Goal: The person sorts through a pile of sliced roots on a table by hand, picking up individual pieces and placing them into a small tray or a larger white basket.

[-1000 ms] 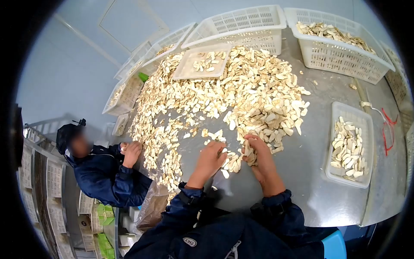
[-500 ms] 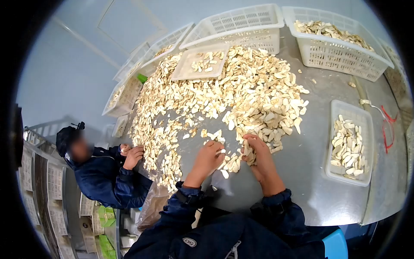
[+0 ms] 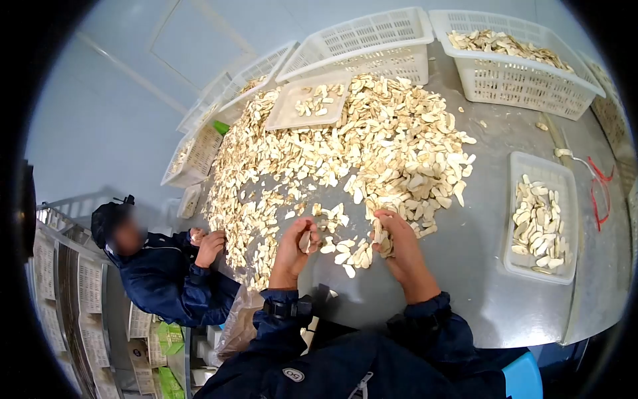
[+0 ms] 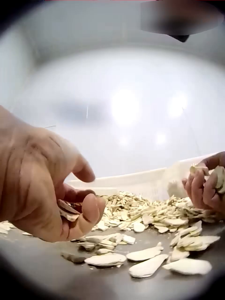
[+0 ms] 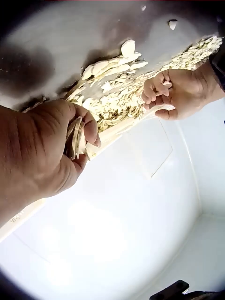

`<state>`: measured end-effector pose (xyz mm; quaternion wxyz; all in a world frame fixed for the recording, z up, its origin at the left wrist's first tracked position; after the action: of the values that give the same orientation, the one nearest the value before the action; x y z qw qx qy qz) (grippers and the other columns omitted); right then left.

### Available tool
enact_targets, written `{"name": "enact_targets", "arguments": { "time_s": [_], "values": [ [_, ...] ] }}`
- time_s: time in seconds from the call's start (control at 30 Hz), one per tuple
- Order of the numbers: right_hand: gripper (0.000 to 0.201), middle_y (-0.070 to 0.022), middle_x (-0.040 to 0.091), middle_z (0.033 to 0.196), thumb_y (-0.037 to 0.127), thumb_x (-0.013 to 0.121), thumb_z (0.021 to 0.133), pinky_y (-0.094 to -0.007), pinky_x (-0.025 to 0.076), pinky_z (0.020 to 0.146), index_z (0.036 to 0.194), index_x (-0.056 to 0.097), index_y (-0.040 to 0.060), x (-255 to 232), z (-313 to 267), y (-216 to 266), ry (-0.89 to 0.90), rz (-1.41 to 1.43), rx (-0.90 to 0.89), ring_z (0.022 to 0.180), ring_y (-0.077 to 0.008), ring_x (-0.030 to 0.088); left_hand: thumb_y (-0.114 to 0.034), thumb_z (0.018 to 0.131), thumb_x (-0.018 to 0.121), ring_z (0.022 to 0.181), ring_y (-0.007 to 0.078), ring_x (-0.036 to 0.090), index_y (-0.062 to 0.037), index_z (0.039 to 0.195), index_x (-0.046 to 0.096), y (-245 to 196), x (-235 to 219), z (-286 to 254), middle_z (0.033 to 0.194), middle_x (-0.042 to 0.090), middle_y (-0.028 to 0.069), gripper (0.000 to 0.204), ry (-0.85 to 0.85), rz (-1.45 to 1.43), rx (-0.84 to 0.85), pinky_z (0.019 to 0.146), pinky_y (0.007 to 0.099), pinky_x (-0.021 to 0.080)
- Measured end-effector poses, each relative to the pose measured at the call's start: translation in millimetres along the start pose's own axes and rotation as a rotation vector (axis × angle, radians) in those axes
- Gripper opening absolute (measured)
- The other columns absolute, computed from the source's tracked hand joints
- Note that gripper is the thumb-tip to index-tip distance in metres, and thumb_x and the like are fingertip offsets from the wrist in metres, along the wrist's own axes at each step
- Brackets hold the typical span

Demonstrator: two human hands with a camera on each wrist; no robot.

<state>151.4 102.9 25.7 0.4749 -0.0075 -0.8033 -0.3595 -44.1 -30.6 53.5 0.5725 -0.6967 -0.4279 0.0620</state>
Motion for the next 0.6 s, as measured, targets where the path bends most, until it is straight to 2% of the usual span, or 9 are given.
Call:
{"name": "enact_targets", "arguments": {
  "time_s": [0.03,0.13,0.23,0.33,0.37,0.47,0.57,0.6],
  "values": [
    [0.020,0.0023,0.060,0.096,0.023,0.056,0.096,-0.0293,0.048,0.070,0.113,0.063,0.0143,1,0,0,-0.001,-0.005,0.002,0.081,-0.0108,0.060,-0.016,0.099,0.055,0.065,0.0087,0.052,-0.0043,0.109,0.063,-7,4,-5,0.076,0.057,-0.0003,0.017,-0.031,0.169,0.019,0.053,0.0227,0.039],
    [0.020,0.0019,0.060,0.092,0.023,0.056,0.096,-0.0292,0.048,0.069,0.112,0.063,0.0141,4,-5,3,-0.053,-0.011,0.002,0.080,-0.0110,0.060,-0.017,0.096,0.062,0.067,0.0090,0.055,-0.0031,0.102,0.065,-6,-15,-2,0.075,0.057,-0.0007,0.015,-0.075,0.673,0.175,0.057,0.0233,0.043],
    [0.020,0.0012,0.061,0.089,0.022,0.056,0.096,-0.0292,0.048,0.068,0.112,0.063,0.0133,2,-2,3,-0.036,-0.012,0.003,0.079,-0.0114,0.060,-0.013,0.089,0.071,0.068,0.0165,0.057,-0.0038,0.100,0.066,6,-11,-9,0.087,0.060,0.0027,0.015,0.018,0.890,0.325,0.059,0.0295,0.047],
    [0.020,0.0006,0.061,0.087,0.022,0.056,0.097,-0.0289,0.048,0.068,0.112,0.063,0.0125,4,-4,1,-0.069,-0.005,0.012,0.079,-0.0118,0.061,-0.010,0.083,0.071,0.072,0.0244,0.064,-0.0057,0.105,0.067,-3,24,-38,0.088,0.063,0.0083,0.022,0.037,1.458,0.587,0.066,0.0345,0.052],
    [0.020,0.0005,0.061,0.087,0.022,0.056,0.097,-0.0289,0.048,0.068,0.112,0.063,0.0124,4,-3,1,-0.066,-0.007,0.012,0.079,-0.0119,0.061,-0.007,0.078,0.072,0.076,0.0311,0.065,-0.0077,0.107,0.068,1,24,-41,0.094,0.062,0.0122,0.029,0.044,1.473,0.665,0.068,0.0380,0.052],
    [0.020,0.0002,0.061,0.089,0.022,0.056,0.097,-0.0289,0.048,0.068,0.113,0.063,0.0121,3,-3,1,-0.058,-0.016,0.009,0.080,-0.0121,0.061,-0.007,0.079,0.071,0.076,0.0316,0.065,-0.0076,0.107,0.068,11,15,-36,0.093,0.062,0.0134,0.028,0.025,1.469,0.595,0.067,0.0381,0.052],
    [0.021,-0.0001,0.061,0.090,0.022,0.056,0.097,-0.0291,0.048,0.068,0.113,0.063,0.0120,2,-3,2,-0.049,-0.021,0.010,0.080,-0.0124,0.061,-0.008,0.082,0.070,0.074,0.0275,0.065,-0.0049,0.106,0.067,3,19,-40,0.091,0.062,0.0113,0.024,0.006,1.422,0.578,0.067,0.0370,0.052],
    [0.021,-0.0003,0.061,0.091,0.022,0.056,0.097,-0.0292,0.049,0.068,0.113,0.063,0.0119,1,-3,1,-0.047,-0.018,0.012,0.080,-0.0126,0.061,-0.008,0.084,0.068,0.074,0.0249,0.064,-0.0043,0.108,0.066,5,9,-36,0.091,0.062,0.0101,0.024,0.007,1.328,0.529,0.065,0.0355,0.051]
  ]
}}
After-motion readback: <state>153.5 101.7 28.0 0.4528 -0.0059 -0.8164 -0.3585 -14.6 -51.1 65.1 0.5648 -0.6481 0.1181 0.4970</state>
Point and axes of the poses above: each hand's wrist, its own z-axis towards the middle knuckle, its own x-axis out of the palm, y = z × x, the point moved 7 cm from there along z, towards the middle knuckle
